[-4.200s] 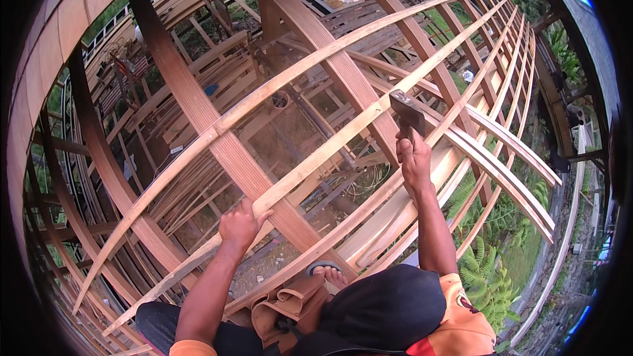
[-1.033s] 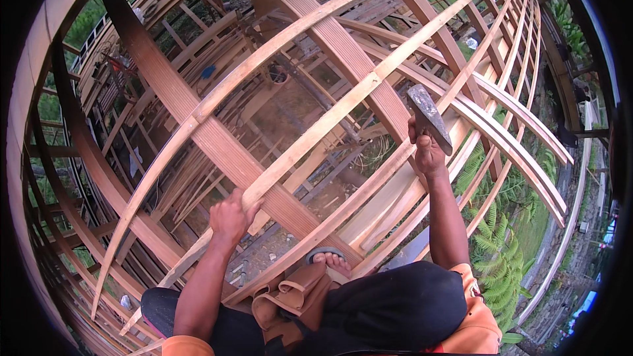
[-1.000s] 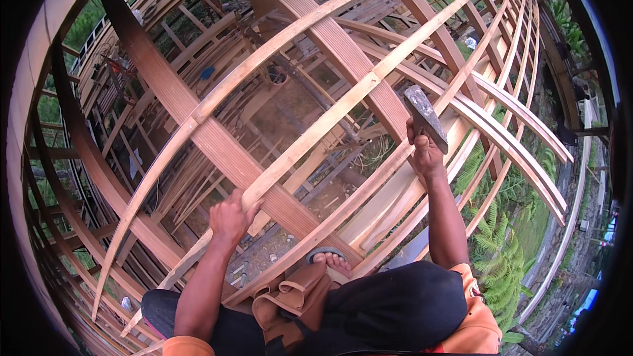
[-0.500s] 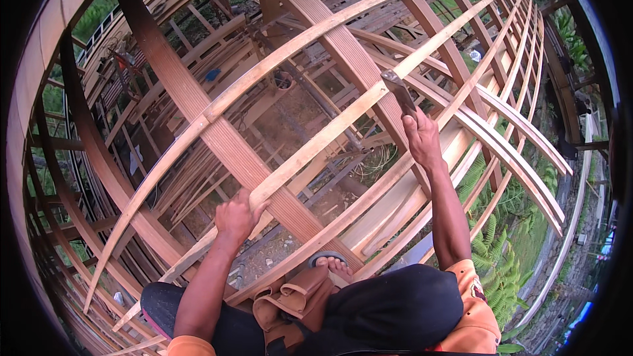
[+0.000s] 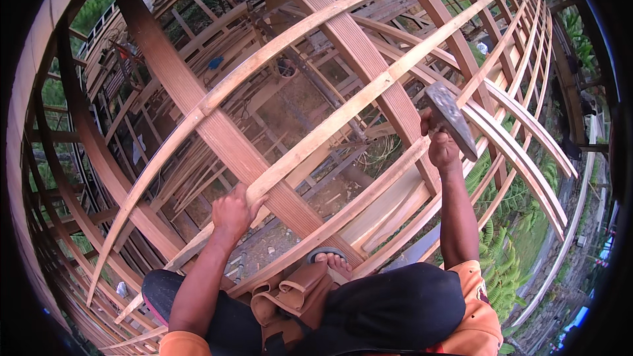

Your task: The person measures and secures wooden battens on a roof structure using a measuring tape, a pencil to mark the wood, and a hammer to drive nails.

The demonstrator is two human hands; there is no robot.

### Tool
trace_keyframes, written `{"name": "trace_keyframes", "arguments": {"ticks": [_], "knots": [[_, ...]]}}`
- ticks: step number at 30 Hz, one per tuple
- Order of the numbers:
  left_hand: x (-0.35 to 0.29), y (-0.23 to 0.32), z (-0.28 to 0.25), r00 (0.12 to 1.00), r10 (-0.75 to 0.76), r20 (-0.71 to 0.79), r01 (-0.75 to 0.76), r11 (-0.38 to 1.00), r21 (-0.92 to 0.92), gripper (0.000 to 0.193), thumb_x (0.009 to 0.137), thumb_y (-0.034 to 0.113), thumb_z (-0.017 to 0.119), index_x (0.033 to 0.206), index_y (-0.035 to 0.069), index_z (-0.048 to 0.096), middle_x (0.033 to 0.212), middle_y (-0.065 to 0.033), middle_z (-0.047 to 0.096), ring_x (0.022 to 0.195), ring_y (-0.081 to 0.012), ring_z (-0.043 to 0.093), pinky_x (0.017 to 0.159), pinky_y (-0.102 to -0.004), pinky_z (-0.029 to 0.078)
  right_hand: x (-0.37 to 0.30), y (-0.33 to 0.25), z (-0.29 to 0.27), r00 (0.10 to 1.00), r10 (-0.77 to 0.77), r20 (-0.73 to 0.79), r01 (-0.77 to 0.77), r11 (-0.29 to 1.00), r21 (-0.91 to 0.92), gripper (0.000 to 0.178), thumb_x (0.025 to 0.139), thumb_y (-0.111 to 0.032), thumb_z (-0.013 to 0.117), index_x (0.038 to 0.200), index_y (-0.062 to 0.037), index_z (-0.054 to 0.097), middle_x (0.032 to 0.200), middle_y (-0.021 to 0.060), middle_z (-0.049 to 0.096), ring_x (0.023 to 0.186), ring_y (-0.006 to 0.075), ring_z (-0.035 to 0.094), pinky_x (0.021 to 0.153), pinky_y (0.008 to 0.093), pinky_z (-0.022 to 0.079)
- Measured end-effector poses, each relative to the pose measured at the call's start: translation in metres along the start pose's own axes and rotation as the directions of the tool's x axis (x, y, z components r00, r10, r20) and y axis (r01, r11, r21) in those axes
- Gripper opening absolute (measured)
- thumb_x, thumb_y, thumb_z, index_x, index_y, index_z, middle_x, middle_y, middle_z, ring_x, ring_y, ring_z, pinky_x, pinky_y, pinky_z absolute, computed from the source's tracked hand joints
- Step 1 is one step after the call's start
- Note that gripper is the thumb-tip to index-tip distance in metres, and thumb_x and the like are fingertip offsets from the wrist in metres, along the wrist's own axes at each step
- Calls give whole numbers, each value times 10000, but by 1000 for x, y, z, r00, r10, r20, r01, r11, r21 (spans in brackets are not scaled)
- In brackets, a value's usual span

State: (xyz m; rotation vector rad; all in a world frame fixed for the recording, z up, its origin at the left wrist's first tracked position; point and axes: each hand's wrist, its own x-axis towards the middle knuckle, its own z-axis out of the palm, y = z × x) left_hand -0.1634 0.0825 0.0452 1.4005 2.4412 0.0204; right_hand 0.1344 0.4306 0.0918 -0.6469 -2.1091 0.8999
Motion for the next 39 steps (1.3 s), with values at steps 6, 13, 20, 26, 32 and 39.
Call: {"name": "trace_keyframes", "arguments": {"ticks": [6, 13, 20, 26, 32, 39], "knots": [[4, 2, 6, 1000, -3, -3, 3, 1000, 14, 554, 857, 601, 680, 969, 64, 598, 699, -176, 699, 654, -363, 708, 585, -469, 550, 7, 34, -22, 958, 216, 191, -98, 867, -488, 420, 975, -387, 585, 820, 4, 588, 703, 233, 584, 674, 426, 601, 645, 441, 486], [-2, 0, 1, 999, -30, 31, 29, 1000, 9, 569, 871, 604, 660, 972, 48, 592, 726, -188, 702, 680, -374, 711, 589, -478, 548, 6, -3, -16, 1000, -17, -21, 22, 970, 243, 823, 809, -836, 506, 993, -36, 563, 764, 64, 535, 622, 147, 533, 568, 299, 449], [4, 3, 4, 999, -36, 21, 36, 999, -6, 573, 858, 618, 663, 1008, 68, 605, 736, -186, 707, 685, -374, 710, 614, -487, 548, 17, 34, -20, 964, 132, 230, 10, 850, -527, 464, 975, -432, 626, 842, 10, 578, 635, 213, 570, 571, 360, 580, 578, 414, 489], [-5, -3, 5, 999, -40, -13, 40, 999, 18, 583, 855, 631, 663, 996, 69, 599, 706, -174, 703, 654, -357, 711, 592, -478, 549, 33, -26, -5, 992, -126, 10, 119, 956, 270, 745, 899, -781, 429, 1034, -62, 569, 709, 64, 546, 570, 205, 513, 574, 321, 458], [4, 2, 9, 1000, 16, -26, -16, 999, 31, 590, 861, 650, 639, 969, 72, 590, 640, -158, 686, 591, -324, 703, 550, -453, 550, 17, 37, -29, 964, 206, 170, -87, 844, -530, 523, 997, -476, 551, 865, 26, 607, 661, 214, 544, 599, 396, 564, 613, 410, 482], [-3, -3, 10, 1000, -19, -18, 20, 999, 43, 574, 857, 629, 661, 964, 70, 589, 666, -154, 696, 595, -320, 703, 562, -448, 555, 42, -48, -16, 954, -283, -103, 300, 913, 275, 668, 923, -749, 455, 979, -88, 535, 728, 25, 504, 630, 177, 518, 592, 326, 439]]}}
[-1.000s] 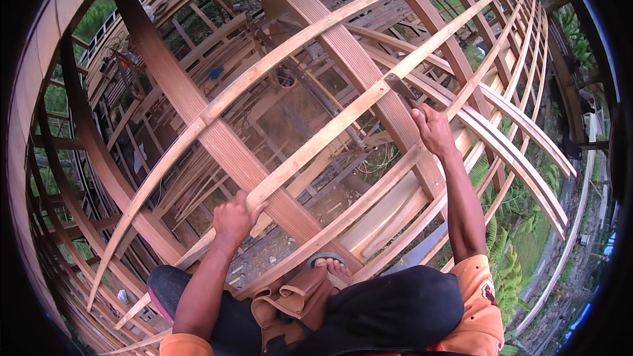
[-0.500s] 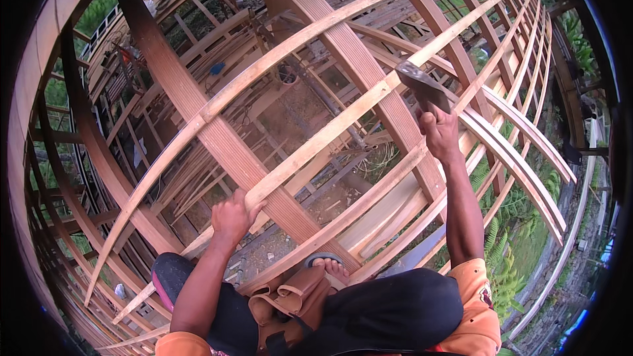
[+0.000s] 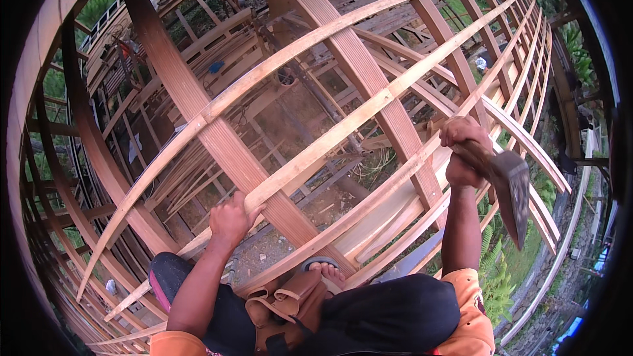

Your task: The person measures and secures wooden battens on a roof structure using a measuring tape, a pencil to mark the wood, and a hammer to drive nails.

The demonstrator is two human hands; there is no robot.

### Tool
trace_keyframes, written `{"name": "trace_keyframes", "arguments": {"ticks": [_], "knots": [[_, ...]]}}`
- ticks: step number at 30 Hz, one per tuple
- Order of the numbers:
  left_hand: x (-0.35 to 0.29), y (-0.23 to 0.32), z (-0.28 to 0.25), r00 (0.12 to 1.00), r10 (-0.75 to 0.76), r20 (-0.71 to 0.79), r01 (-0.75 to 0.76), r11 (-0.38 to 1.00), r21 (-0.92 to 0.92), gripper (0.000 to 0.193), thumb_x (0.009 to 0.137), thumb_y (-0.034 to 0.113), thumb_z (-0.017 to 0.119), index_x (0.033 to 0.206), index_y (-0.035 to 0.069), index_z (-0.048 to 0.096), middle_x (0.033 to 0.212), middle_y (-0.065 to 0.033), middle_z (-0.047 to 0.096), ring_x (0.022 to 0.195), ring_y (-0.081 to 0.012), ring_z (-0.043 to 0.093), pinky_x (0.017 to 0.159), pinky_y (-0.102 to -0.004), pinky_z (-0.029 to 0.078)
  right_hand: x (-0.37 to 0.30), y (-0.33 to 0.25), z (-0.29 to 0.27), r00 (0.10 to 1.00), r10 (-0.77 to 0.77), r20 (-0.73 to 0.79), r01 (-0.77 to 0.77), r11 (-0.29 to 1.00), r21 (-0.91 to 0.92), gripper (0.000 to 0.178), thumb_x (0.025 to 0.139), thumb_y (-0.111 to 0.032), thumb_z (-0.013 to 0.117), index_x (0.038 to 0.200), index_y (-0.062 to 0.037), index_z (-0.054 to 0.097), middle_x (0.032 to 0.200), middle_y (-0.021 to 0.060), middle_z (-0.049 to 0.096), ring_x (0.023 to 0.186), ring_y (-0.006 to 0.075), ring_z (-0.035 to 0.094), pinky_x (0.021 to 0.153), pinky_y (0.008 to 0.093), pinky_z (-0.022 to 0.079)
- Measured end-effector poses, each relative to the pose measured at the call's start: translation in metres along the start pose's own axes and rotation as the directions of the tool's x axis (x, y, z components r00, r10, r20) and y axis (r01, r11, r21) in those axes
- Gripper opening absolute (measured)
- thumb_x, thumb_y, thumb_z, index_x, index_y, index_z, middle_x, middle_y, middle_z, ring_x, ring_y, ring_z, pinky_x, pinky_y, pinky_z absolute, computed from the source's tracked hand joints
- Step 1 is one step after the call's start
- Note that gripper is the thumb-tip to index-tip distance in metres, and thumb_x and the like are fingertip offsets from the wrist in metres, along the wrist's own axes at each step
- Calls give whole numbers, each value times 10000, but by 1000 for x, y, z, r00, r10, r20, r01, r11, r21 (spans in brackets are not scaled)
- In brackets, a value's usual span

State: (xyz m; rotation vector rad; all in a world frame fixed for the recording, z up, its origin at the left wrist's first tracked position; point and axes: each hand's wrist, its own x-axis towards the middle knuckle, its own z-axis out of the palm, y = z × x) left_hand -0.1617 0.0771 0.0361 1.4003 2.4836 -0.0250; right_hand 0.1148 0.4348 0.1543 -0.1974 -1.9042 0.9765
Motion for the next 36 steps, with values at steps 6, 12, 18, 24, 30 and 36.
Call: {"name": "trace_keyframes", "arguments": {"ticks": [6, 12, 18, 24, 30, 36], "knots": [[6, 7, -6, 1000, 3, -5, -3, 996, -84, 565, 848, 603, 688, 935, 55, 579, 732, -191, 698, 665, -373, 701, 593, -486, 549, -41, 70, -23, 602, 798, 39, -421, 358, -833, 458, 985, -430, 588, 908, 15, 659, 692, 269, 598, 706, 441, 635, 666, 480, 495], [-2, 2, -5, 999, -32, 23, 33, 997, -66, 554, 849, 593, 691, 918, 56, 575, 720, -185, 692, 661, -369, 700, 591, -482, 548, 4, -8, 1, 978, 202, -52, -203, 979, -5, 664, 991, -653, 419, 863, -21, 574, 661, 94, 512, 543, 231, 477, 553, 373, 426], [6, 4, 3, 997, 50, -58, -52, 997, -49, 571, 843, 630, 673, 940, 75, 579, 672, -150, 689, 614, -328, 705, 569, -457, 556, -43, 69, -21, 645, 764, 34, -363, 345, -865, 506, 985, -471, 567, 847, 16, 571, 628, 205, 494, 610, 411, 523, 612, 405, 476], [2, -1, 4, 996, 21, -88, -25, 999, -46, 563, 827, 616, 699, 923, 74, 582, 665, -148, 686, 608, -317, 705, 561, -450, 557, -4, 16, 10, 962, 264, -62, -271, 951, -148, 787, 912, -789, 418, 921, -12, 542, 686, 64, 498, 569, 204, 446, 551, 321, 393], [4, 2, 2, 990, 82, -110, -86, 996, -31, 560, 831, 607, 701, 920, 68, 577, 662, -144, 686, 599, -306, 705, 557, -437, 562, -47, 60, -20, 861, 507, 30, -338, 616, -712, 701, 953, -641, 535, 741, 26, 562, 601, 169, 527, 573, 309, 566, 576, 424, 453], [3, 2, -1, 999, 16, -39, -18, 999, -45, 574, 841, 619, 680, 945, 63, 583, 706, -161, 702, 615, -329, 706, 559, -445, 560, -55, 54, -20, 507, 843, -178, -845, 445, -297, 584, 994, -566, 544, 728, -47, 522, 579, 34, 507, 527, 133, 513, 508, 323, 437]]}}
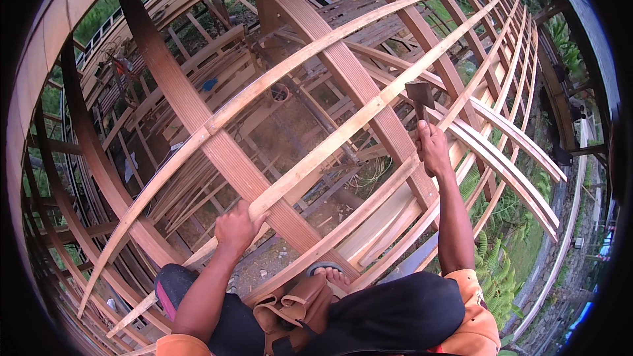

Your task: The person measures and secures wooden battens on a roof structure using a measuring tape, a pencil to mark the wood, and a hammer to drive nails.

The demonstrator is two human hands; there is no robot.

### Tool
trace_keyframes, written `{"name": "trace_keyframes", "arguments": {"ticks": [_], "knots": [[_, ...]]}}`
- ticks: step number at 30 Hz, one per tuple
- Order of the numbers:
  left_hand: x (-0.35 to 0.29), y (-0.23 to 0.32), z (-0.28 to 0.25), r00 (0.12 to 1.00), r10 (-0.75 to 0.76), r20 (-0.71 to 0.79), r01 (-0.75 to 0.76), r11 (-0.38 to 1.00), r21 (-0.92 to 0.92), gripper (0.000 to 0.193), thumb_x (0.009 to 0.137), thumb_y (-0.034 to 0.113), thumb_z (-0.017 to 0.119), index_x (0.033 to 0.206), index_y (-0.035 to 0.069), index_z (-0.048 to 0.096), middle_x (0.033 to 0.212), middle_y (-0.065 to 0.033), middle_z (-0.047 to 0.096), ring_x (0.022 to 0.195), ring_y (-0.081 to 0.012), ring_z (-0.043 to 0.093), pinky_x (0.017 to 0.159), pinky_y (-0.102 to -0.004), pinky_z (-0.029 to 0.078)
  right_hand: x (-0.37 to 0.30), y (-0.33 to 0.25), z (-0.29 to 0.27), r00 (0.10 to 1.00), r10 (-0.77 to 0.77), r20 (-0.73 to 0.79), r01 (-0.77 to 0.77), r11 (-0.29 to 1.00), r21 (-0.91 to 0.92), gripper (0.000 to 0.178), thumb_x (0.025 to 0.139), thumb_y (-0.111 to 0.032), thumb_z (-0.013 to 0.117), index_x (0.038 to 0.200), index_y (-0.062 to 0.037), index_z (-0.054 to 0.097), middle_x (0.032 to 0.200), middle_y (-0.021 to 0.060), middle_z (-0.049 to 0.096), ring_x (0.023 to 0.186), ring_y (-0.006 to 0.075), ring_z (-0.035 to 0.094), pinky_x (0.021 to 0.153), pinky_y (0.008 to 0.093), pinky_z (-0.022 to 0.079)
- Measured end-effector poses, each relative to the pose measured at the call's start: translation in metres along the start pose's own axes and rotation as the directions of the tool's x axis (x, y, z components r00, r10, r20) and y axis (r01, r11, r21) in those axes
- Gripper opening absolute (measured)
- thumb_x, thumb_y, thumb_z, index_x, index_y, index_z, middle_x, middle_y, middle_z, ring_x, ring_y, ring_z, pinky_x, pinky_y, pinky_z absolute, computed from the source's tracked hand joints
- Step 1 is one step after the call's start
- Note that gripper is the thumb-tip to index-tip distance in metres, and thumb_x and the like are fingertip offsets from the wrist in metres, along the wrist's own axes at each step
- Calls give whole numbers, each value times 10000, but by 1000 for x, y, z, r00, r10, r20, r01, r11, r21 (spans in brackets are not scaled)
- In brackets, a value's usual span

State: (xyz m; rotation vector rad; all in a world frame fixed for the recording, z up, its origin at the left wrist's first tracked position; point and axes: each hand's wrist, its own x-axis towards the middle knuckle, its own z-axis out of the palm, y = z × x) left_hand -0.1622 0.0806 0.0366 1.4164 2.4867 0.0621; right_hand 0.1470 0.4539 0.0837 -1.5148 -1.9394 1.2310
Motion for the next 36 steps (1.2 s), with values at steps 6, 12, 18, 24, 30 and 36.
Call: {"name": "trace_keyframes", "arguments": {"ticks": [6, 12, 18, 24, 30, 36], "knots": [[2, 7, -6, 1000, -12, 9, 13, 1000, -16, 564, 831, 603, 698, 930, 57, 592, 730, -190, 703, 629, -358, 700, 572, -482, 552, -16, -32, 5, 899, -406, -164, 430, 752, 499, 646, 888, -666, 620, 895, -23, 565, 671, -2, 515, 560, 79, 510, 506, 230, 433], [-6, -7, -1, 998, -56, 11, 56, 998, 14, 557, 827, 590, 711, 924, 56, 587, 730, -192, 703, 615, -362, 696, 576, -485, 554, -26, -112, 10, 306, -903, -303, 936, 228, 266, 809, 784, -851, 498, 994, -70, 510, 727, 36, 492, 629, 178, 488, 621, 348, 473], [0, 5, 1, 1000, -14, -12, 13, 1000, -24, 564, 835, 609, 694, 917, 60, 591, 740, -183, 714, 650, -354, 714, 578, -474, 561, 11, -30, 8, 997, -8, 83, 46, 888, -458, 668, 986, -590, 491, 905, 53, 655, 736, 298, 618, 727, 464, 622, 708, 517, 472], [-1, -1, -1, 999, -44, 28, 43, 999, 21, 568, 838, 616, 687, 924, 62, 591, 723, -184, 708, 647, -354, 712, 574, -475, 559, -21, -91, 21, 566, -779, -271, 800, 440, 407, 802, 876, -810, 453, 997, -23, 545, 739, 27, 486, 625, 138, 449, 564, 277, 380], [4, 7, 0, 1000, 0, 6, 1, 999, -37, 586, 836, 621, 685, 978, 62, 579, 698, -174, 699, 630, -349, 711, 564, -472, 557, 12, -6, 7, 995, -44, 88, 85, 827, -555, 664, 976, -574, 512, 847, 67, 630, 729, 302, 607, 738, 478, 602, 717, 481, 493], [-2, -2, 1, 999, -36, 24, 35, 999, 33, 568, 844, 594, 695, 955, 46, 590, 684, -194, 690, 629, -368, 699, 581, -488, 545, -25, -88, 23, 735, -621, -272, 670, 605, 431, 774, 839, -805, 547, 978, -43, 538, 772, 45, 517, 671, 130, 502, 585, 274, 417]]}}
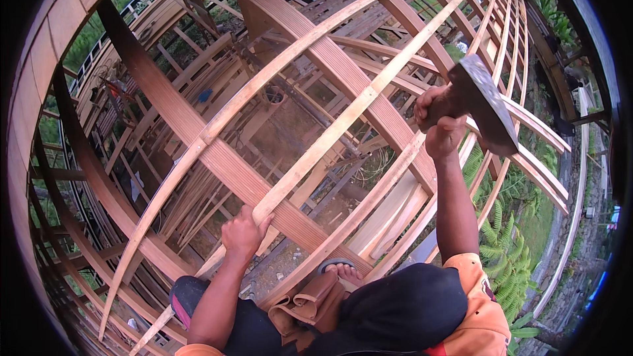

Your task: The person measures and secures wooden battens on a roof structure using a measuring tape, a pencil to mark the wood, and a hammer to drive nails.

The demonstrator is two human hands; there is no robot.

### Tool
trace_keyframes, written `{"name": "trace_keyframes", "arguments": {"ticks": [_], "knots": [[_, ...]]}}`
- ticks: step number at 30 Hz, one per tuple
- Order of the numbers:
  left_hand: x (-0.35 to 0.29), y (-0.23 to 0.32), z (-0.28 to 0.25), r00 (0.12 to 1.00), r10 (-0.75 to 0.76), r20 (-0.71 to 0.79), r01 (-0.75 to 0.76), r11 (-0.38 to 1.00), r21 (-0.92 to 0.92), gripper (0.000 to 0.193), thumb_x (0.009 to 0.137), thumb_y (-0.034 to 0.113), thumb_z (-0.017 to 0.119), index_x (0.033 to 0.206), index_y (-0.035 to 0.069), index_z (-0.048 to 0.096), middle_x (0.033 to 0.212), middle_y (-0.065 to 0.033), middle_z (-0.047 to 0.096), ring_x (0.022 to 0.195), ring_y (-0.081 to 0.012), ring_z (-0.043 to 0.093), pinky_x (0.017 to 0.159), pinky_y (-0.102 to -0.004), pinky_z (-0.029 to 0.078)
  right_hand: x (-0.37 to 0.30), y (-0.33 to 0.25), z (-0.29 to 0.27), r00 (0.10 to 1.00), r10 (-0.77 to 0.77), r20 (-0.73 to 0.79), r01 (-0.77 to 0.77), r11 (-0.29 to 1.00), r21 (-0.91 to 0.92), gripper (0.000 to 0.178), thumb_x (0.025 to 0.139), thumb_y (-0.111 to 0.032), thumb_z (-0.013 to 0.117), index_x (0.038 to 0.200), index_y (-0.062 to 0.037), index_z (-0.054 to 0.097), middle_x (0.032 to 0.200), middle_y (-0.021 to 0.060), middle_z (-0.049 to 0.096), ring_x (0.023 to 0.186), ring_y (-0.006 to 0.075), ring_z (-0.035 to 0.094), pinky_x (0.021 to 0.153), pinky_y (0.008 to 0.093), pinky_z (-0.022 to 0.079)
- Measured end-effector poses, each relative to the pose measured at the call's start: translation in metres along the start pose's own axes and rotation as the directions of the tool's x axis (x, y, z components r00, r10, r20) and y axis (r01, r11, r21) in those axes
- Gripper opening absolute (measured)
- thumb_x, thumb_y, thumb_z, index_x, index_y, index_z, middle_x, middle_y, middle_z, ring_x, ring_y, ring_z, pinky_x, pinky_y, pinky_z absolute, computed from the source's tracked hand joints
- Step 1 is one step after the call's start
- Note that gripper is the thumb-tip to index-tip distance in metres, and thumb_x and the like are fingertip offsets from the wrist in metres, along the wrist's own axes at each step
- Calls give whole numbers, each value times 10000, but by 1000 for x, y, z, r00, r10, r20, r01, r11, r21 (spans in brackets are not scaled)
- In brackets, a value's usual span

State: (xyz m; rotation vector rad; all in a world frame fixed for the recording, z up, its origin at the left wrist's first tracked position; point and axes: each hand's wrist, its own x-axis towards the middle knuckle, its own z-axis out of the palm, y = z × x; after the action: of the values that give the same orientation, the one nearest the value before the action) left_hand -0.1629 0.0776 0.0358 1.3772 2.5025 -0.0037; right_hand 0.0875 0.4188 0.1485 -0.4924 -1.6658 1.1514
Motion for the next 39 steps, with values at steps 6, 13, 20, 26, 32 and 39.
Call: {"name": "trace_keyframes", "arguments": {"ticks": [6, 13, 20, 26, 32, 39], "knots": [[2, 8, -4, 998, 41, -46, -43, 999, -30, 597, 844, 630, 673, 907, 43, 578, 688, -183, 687, 624, -367, 698, 562, -472, 551, -36, 88, -53, 675, 737, -42, -380, 298, -876, 637, 938, -583, 575, 884, 51, 615, 663, 201, 590, 680, 276, 650, 619, 367, 514], [2, 10, -9, 1000, 15, -19, -15, 1000, -10, 581, 848, 606, 680, 905, 37, 578, 705, -193, 690, 627, -368, 697, 584, -484, 553, -1, 122, -48, 716, 626, -308, -696, 613, -373, 310, 903, -272, 694, 760, 0, 653, 658, 83, 671, 545, 136, 629, 556, 315, 527], [4, 23, -4, 998, 35, -57, -34, 999, 12, 563, 839, 582, 701, 959, 41, 602, 716, -191, 694, 641, -373, 700, 613, -491, 555, 53, 222, -82, 596, 578, -557, -789, 552, -270, 281, 837, -211, 788, 903, 42, 683, 813, 140, 698, 691, 210, 683, 601, 354, 527], [0, 7, -4, 998, -31, -51, 32, 999, 33, 549, 823, 569, 722, 999, 60, 617, 731, -190, 700, 655, -395, 697, 616, -498, 550, 55, 234, -48, 533, 723, -440, -732, 654, 189, 209, 765, -150, 832, 780, 0, 686, 755, 95, 681, 665, 198, 637, 646, 374, 511], [-2, 14, -10, 999, -46, -27, 46, 999, -1, 547, 810, 557, 736, 1023, 64, 627, 732, -196, 700, 660, -409, 693, 639, -517, 549, 61, 200, -41, 525, 683, -507, -805, 592, -35, 200, 817, -109, 780, 923, 42, 705, 831, 121, 703, 704, 223, 661, 639, 370, 520], [2, 19, -11, 998, -44, -32, 46, 998, 33, 538, 831, 575, 704, 1019, 75, 635, 739, -208, 700, 687, -410, 699, 664, -520, 553, 16, 178, -57, 576, 689, -439, -798, 591, -118, 274, 832, -185, 770, 965, 45, 707, 813, 64, 688, 699, 142, 626, 643, 324, 484]]}}
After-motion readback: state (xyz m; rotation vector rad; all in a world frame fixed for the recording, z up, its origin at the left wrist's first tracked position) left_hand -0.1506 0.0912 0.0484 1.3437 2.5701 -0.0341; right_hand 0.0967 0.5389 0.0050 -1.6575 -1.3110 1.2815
